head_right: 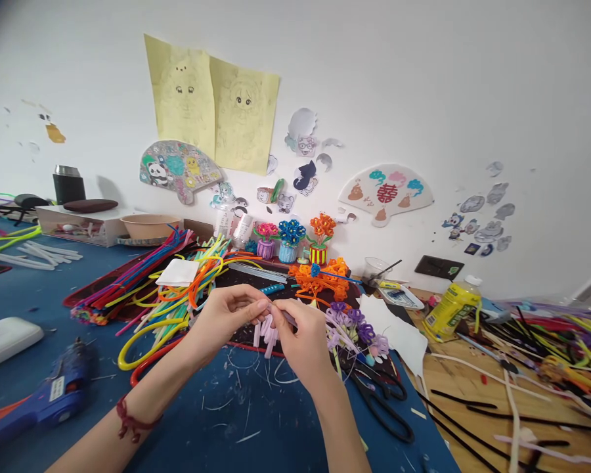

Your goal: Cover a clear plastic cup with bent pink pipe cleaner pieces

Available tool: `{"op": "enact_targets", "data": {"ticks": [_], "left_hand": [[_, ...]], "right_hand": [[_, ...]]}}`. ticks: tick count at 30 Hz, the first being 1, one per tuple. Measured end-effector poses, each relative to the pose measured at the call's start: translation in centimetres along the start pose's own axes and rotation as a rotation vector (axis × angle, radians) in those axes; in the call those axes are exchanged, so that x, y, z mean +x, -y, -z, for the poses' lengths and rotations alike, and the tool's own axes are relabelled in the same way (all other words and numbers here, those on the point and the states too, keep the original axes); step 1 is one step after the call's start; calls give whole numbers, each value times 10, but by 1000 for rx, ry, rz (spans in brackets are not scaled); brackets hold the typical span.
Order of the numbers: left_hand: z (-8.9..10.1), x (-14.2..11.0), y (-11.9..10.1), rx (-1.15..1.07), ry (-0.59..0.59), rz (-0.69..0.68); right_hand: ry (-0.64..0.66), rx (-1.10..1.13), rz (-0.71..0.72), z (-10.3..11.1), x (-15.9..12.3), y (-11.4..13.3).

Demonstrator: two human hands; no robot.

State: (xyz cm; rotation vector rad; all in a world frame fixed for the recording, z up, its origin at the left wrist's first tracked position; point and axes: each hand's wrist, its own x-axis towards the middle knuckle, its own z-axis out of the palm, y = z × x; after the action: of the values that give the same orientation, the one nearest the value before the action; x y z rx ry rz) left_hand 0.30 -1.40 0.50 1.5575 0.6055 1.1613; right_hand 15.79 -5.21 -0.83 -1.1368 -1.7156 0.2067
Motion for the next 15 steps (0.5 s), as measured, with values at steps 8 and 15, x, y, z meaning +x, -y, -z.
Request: {"op": "enact_targets", "data": {"ticks": [8,15], "left_hand": [[0,0,6,107,-16,-77],[0,-2,6,396,-129,-192]], "right_hand": [[3,-18,-8,-2,0,1],[19,48,-56,-5,-1,7]]}}
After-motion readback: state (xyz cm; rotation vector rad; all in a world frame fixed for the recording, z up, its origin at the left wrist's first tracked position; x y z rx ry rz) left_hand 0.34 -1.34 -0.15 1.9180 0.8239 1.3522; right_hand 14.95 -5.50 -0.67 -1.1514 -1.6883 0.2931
